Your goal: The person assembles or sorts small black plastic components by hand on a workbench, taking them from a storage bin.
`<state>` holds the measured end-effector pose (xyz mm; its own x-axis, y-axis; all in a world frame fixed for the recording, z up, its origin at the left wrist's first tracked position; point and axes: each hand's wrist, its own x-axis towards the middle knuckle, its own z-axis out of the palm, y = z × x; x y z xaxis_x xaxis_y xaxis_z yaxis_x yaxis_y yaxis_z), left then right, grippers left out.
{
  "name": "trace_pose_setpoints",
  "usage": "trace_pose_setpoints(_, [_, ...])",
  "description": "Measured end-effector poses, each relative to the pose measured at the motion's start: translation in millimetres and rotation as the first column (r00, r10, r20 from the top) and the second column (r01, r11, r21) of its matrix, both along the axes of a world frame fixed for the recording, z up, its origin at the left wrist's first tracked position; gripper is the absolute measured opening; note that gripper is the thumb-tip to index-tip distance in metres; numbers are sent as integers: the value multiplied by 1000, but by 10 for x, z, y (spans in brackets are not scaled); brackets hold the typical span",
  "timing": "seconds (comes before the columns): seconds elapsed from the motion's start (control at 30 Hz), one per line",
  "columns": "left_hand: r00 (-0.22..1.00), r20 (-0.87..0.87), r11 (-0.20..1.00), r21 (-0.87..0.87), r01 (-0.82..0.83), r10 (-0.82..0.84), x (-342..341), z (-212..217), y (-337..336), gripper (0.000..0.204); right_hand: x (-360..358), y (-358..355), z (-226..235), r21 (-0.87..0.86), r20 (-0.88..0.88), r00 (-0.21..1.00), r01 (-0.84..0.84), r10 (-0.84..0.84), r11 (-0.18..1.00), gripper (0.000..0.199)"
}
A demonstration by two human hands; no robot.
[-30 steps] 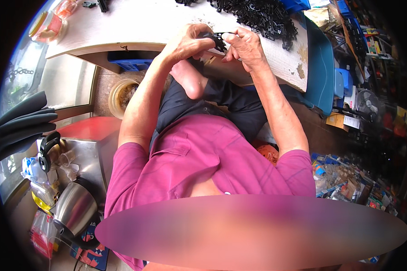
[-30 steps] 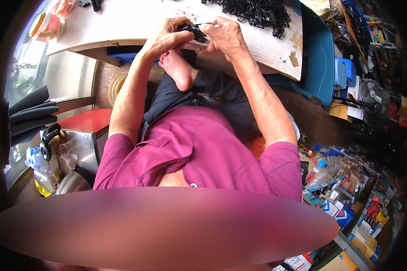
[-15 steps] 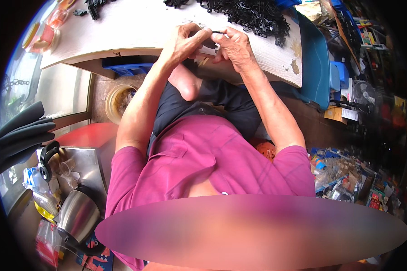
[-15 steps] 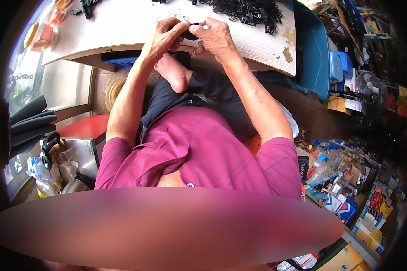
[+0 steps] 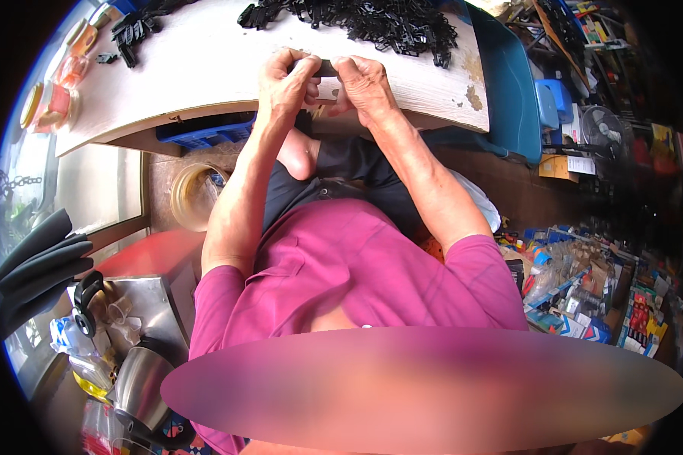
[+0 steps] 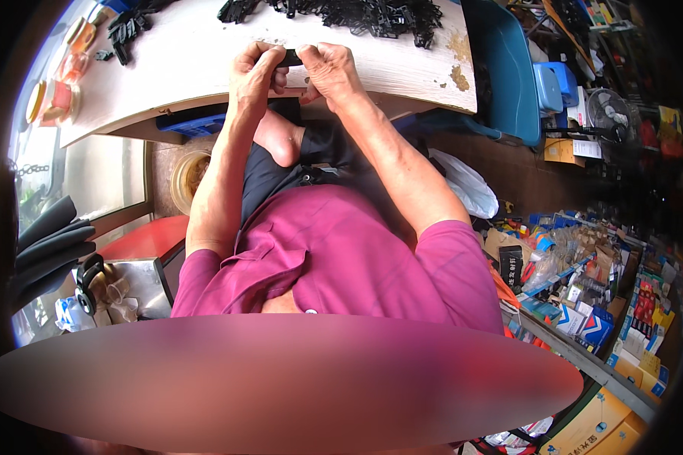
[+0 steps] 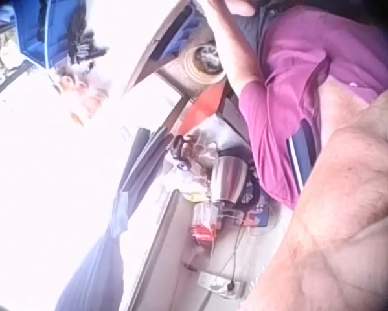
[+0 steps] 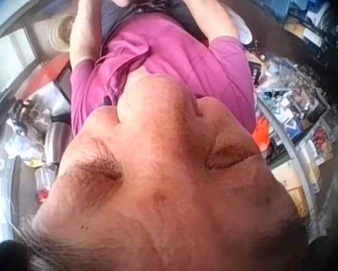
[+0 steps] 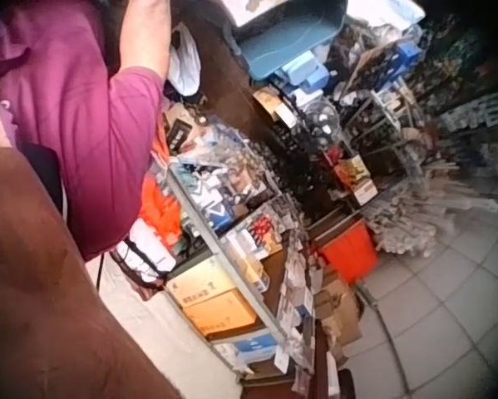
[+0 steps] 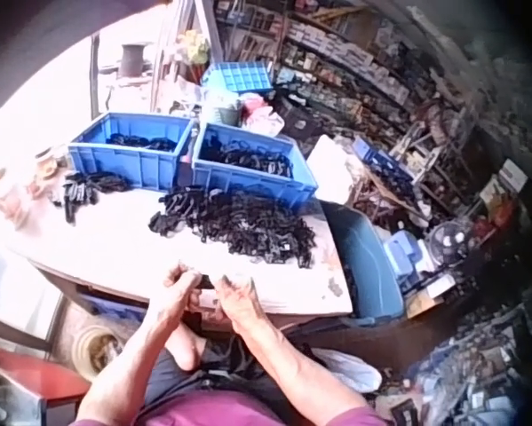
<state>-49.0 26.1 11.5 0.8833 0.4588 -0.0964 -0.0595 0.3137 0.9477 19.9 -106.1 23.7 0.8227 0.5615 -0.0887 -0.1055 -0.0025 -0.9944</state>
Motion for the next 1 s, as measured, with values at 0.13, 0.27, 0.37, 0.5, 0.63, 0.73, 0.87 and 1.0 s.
trace_pose_setpoints(0.13, [1000, 14, 999, -40, 10, -9, -2, 5, -61, 15, -40, -40, 0, 69, -55, 998, 43, -39, 997, 34])
trace_pose_setpoints(0.27, [999, 47, 999, -33, 26, -24, 19, -30, -64, 18, -24, -90, 16, 52, -126, 992, 37, -31, 998, 33])
trace_pose_setpoints(0.37, [997, 34, 998, -24, 65, -65, 6, 31, -96, 20, -19, -170, 45, 74, -140, 989, -30, 40, 997, 34])
trace_pose_setpoints(0.5, [994, 68, 992, 103, 77, -84, 117, -20, -14, 30, 17, -216, -44, 141, -85, 996, 37, -25, 989, 35])
trace_pose_setpoints(0.63, [967, 130, 590, 772, -237, 218, 408, -67, 223, 38, 177, -454, -39, 215, -200, 976, 124, -80, 969, 41])
trace_pose_setpoints(0.73, [961, 97, 342, 921, -185, 260, 685, -122, 397, 36, 397, -679, 33, 187, -212, 949, 275, -235, 943, 47])
trace_pose_setpoints(0.87, [942, 102, 9, 994, -111, 319, 881, -225, 410, 31, 735, -1016, 203, 84, -235, 869, 465, -436, 882, 45])
trace_pose_setpoints(1.0, [930, 87, 15, 995, -99, 356, 890, -228, 436, 26, 924, -1309, 377, 15, -177, 764, 632, -620, 775, 37])
